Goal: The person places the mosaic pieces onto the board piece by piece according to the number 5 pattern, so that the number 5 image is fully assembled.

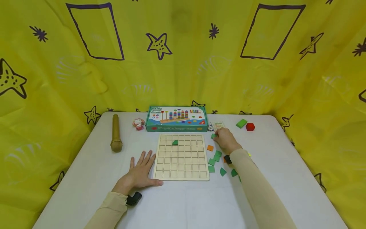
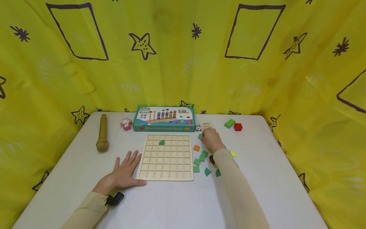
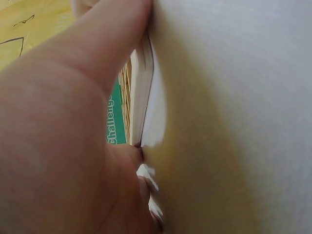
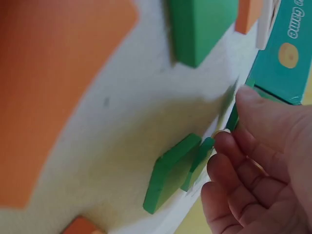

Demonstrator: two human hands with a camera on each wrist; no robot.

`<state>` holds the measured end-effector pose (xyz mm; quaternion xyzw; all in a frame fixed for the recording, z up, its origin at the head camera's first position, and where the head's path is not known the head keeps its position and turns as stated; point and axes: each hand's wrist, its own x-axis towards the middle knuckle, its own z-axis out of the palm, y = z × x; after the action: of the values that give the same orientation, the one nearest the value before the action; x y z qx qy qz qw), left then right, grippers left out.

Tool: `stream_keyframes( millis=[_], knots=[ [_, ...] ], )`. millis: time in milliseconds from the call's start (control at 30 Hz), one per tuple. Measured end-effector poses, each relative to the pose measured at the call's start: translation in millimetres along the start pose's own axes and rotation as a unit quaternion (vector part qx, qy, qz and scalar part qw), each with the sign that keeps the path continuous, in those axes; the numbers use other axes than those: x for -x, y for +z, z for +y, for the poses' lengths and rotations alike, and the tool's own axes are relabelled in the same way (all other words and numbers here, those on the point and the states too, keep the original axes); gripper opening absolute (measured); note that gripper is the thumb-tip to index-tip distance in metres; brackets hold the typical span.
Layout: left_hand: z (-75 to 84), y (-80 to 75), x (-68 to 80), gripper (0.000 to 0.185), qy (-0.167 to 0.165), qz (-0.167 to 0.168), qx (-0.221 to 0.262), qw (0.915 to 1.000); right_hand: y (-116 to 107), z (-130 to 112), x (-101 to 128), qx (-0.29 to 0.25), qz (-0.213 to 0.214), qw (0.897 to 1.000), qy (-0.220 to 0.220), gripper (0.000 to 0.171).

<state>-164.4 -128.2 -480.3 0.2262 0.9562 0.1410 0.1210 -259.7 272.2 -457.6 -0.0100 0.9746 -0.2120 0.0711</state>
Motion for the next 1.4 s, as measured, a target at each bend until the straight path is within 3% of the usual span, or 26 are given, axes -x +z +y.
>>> stream_keyframes(
  millis=[400, 600, 967, 1400],
  knots=[
    [0.0, 1.2, -0.8, 0.123, -0.003, 0.001, -0.003, 1.0000, -2.9, -9.0, 11.5, -0.068, 0.039, 0.997, -0.010, 0.036],
    [0.5, 0.1, -1.0, 0.122, 0.002, 0.002, -0.010, 0.9999, -2.8, -22.6, 16.1, -0.104, 0.053, 0.993, -0.008, 0.030],
    [0.1, 0.6, -0.6, 0.123, 0.003, 0.002, -0.006, 1.0000, 9.2, -46.6, 14.0, -0.067, 0.063, 0.991, -0.099, 0.021],
    [1.3, -1.0, 0.9, 0.122, -0.001, -0.004, -0.007, 1.0000, 28.8, -85.4, 6.8, -0.050, 0.042, 0.988, -0.140, 0.018]
  ],
)
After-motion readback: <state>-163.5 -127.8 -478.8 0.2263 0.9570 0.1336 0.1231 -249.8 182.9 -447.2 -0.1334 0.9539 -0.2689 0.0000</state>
